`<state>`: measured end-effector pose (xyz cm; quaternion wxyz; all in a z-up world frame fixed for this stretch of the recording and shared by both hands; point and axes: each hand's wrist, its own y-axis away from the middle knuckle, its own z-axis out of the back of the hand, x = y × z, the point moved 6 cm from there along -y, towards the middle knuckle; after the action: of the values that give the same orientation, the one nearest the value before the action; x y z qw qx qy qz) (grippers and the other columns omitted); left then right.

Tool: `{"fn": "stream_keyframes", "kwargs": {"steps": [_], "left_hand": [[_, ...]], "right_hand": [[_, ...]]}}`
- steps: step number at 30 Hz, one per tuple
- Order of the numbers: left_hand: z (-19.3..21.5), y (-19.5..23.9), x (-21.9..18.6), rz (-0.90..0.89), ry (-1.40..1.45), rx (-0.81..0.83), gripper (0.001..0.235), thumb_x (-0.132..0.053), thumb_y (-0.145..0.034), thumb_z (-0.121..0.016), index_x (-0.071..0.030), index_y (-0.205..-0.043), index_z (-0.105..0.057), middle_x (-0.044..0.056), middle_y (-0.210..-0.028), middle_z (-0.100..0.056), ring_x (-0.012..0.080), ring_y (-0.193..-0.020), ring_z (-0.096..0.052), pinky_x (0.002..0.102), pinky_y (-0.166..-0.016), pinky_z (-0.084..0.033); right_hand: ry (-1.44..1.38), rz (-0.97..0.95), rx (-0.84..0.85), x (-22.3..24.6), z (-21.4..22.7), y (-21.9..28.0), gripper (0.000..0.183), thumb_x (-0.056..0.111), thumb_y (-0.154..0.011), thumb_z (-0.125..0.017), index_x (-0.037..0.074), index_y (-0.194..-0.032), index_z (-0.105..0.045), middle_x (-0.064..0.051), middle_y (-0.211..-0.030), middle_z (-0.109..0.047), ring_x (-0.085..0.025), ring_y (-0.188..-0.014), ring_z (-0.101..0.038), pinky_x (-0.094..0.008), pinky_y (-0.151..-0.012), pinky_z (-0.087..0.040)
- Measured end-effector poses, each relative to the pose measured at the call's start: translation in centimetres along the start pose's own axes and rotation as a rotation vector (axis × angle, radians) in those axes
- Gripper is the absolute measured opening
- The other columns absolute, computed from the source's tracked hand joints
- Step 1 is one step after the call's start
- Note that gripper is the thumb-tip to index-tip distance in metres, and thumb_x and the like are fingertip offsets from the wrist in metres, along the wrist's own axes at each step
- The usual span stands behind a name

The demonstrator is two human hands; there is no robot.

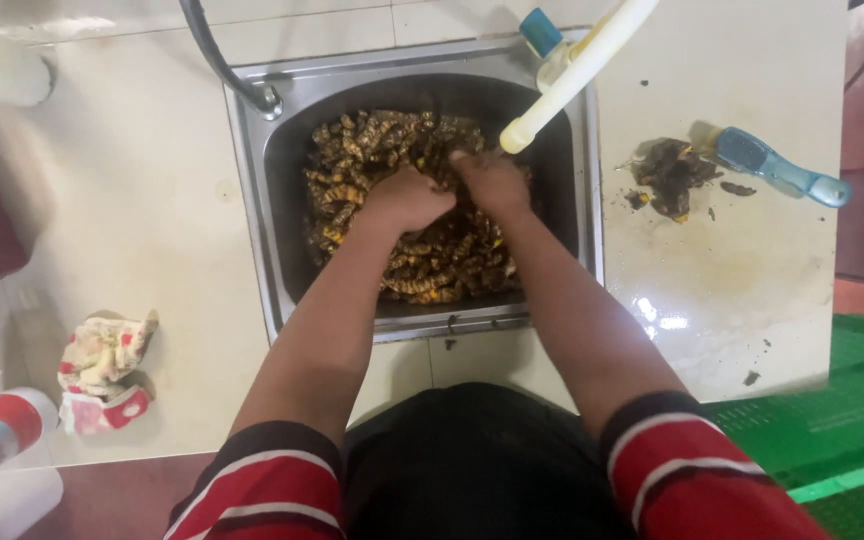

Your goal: Washing a large quantity of roots in a kitchen sink under running water to remove dirt and debris.

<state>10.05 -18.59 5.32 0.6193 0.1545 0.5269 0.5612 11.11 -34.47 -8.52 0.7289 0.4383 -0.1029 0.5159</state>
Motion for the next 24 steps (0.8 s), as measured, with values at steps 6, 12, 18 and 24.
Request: {"fn": "stream_keyframes", "kwargs": {"steps": [6,12,18,24], "left_hand": [[0.0,-3.3,3.0,0.008,0.181,-0.117,0.069,-0.053,-0.096,-0.048,-0.005,-0.146,-0.056,0.024,-0.137,-0.062,0.0322,-0.108,-0.071,0.043,-0.083,-0.063],[0.3,-3.2,0.4,-0.12,0.448,-0.253,0.074,-0.06,-0.105,-0.036,-0.007,-0.156,-0.039,0.02,-0.159,-0.039,0.0364,-0.15,-0.036,0.052,-0.125,-0.029],[-1.2,-2.8,-5.2,-0.317,0.674,-0.166,0.073,-0.057,-0.106,-0.029,-0.003,-0.154,-0.044,0.023,-0.161,-0.04,0.0417,-0.152,-0.03,0.052,-0.13,-0.017],[-3.0,-4.4,-5.3,-0.395,0.636,-0.241,0.063,-0.05,-0.107,-0.032,-0.004,-0.141,-0.059,0.021,-0.146,-0.056,0.0383,-0.143,-0.045,0.051,-0.125,-0.028]], "right_hand": [[-0.035,-0.067,0.066,-3.0,-4.2,-3.4,0.063,0.063,-0.091,-0.062,0.013,-0.129,-0.07,-0.011,-0.13,-0.069,-0.03,-0.127,-0.062,-0.045,-0.108,-0.05],[-0.315,0.158,0.08,3.7,2.6,6.7,0.046,0.034,-0.101,-0.059,0.003,-0.134,-0.064,-0.022,-0.13,-0.067,-0.04,-0.129,-0.059,-0.054,-0.109,-0.046],[-0.39,0.133,0.021,2.6,6.7,10.0,0.038,0.04,-0.104,-0.055,0.004,-0.11,-0.065,-0.018,-0.098,-0.07,-0.03,-0.101,-0.066,-0.05,-0.088,-0.051],[-0.221,0.135,-0.064,2.8,8.6,10.9,0.045,0.05,-0.106,-0.056,0.008,-0.097,-0.067,-0.015,-0.079,-0.07,-0.035,-0.091,-0.069,-0.052,-0.082,-0.051]]}}
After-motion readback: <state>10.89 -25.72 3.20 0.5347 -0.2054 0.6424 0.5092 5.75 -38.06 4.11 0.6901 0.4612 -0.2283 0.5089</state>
